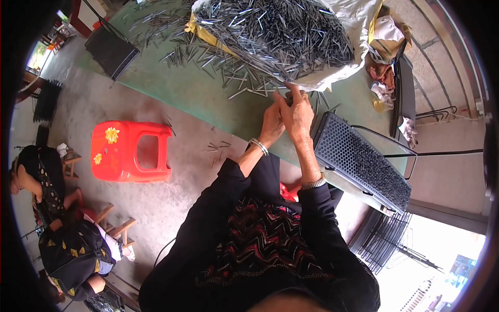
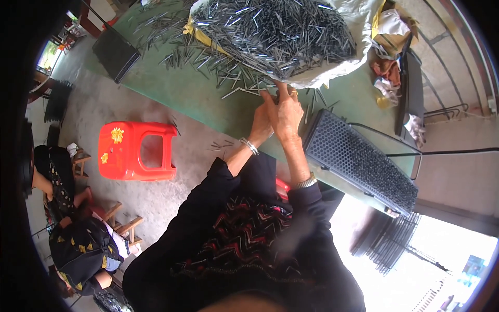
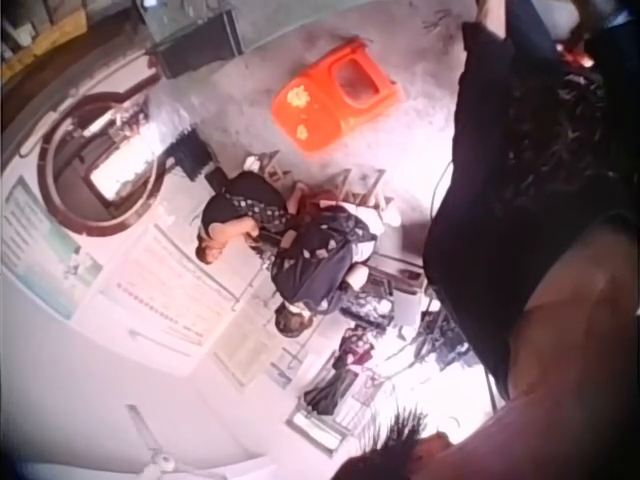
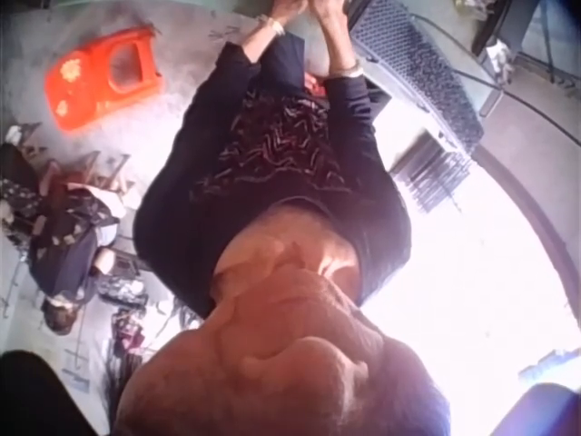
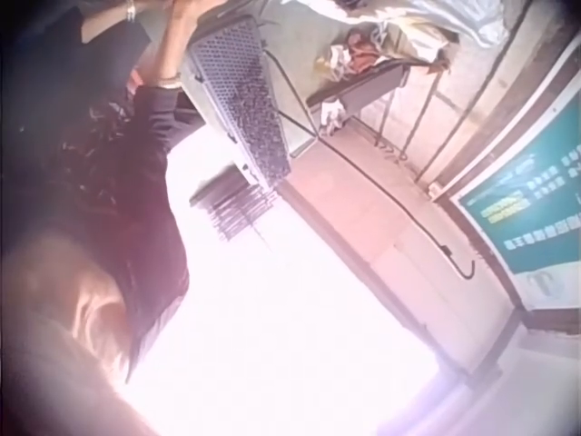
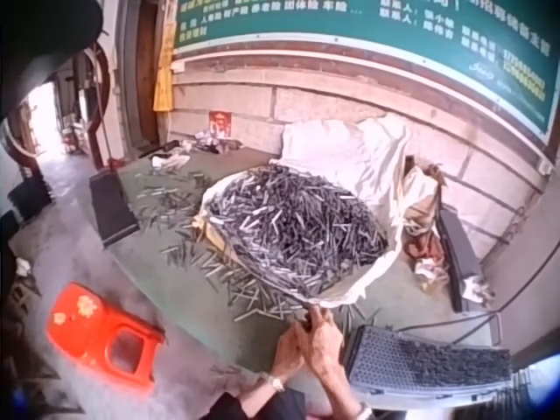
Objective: The recorder is manually inserting small metal pins into a perforated metal grate at a workbench.
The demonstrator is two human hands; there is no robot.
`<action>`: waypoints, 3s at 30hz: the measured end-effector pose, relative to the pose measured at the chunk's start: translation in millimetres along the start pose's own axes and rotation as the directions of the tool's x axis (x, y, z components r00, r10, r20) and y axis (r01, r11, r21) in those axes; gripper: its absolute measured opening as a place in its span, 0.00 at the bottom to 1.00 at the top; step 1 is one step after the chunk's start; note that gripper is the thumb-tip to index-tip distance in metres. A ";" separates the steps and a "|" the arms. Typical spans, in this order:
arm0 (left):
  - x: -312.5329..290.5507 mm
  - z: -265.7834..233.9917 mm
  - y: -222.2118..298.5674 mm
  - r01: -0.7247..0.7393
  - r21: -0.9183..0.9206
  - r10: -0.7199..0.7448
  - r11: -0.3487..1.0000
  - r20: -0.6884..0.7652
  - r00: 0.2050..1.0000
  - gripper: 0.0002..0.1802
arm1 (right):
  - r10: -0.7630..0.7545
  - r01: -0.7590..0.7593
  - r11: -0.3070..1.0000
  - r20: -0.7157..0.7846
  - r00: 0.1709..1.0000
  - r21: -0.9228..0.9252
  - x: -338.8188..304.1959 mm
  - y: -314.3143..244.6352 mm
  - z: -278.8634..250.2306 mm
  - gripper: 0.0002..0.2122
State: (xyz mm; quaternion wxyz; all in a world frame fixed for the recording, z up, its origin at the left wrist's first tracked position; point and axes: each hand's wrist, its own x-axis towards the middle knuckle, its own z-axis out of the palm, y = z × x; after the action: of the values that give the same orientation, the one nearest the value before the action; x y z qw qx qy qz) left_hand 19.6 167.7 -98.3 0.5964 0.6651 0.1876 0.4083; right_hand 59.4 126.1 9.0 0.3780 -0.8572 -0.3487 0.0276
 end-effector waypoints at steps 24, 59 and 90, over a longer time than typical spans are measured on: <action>35.2 -20.2 -5.6 0.578 -0.792 -0.532 0.197 0.408 0.741 0.13 | -0.192 0.241 0.949 -0.233 0.953 0.203 -10.1 40.8 21.8 0.07; 20.8 -22.0 3.9 0.210 -0.148 -0.231 0.966 -0.143 0.962 0.13 | 0.221 -0.082 0.680 -0.097 0.970 0.728 -42.8 39.3 -69.8 0.08; 2.4 -20.8 14.9 0.229 0.124 -0.226 0.965 -0.034 0.973 0.11 | -0.143 0.078 0.970 -0.281 0.949 -0.229 -15.5 109.5 -92.9 0.03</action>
State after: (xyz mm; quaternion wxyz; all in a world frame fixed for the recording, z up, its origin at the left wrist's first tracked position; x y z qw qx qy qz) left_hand 1.5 179.6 -84.4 0.5938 0.6718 0.2943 0.3309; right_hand 139.7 6.5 -1.2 0.3317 -0.8665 -0.3370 -0.1598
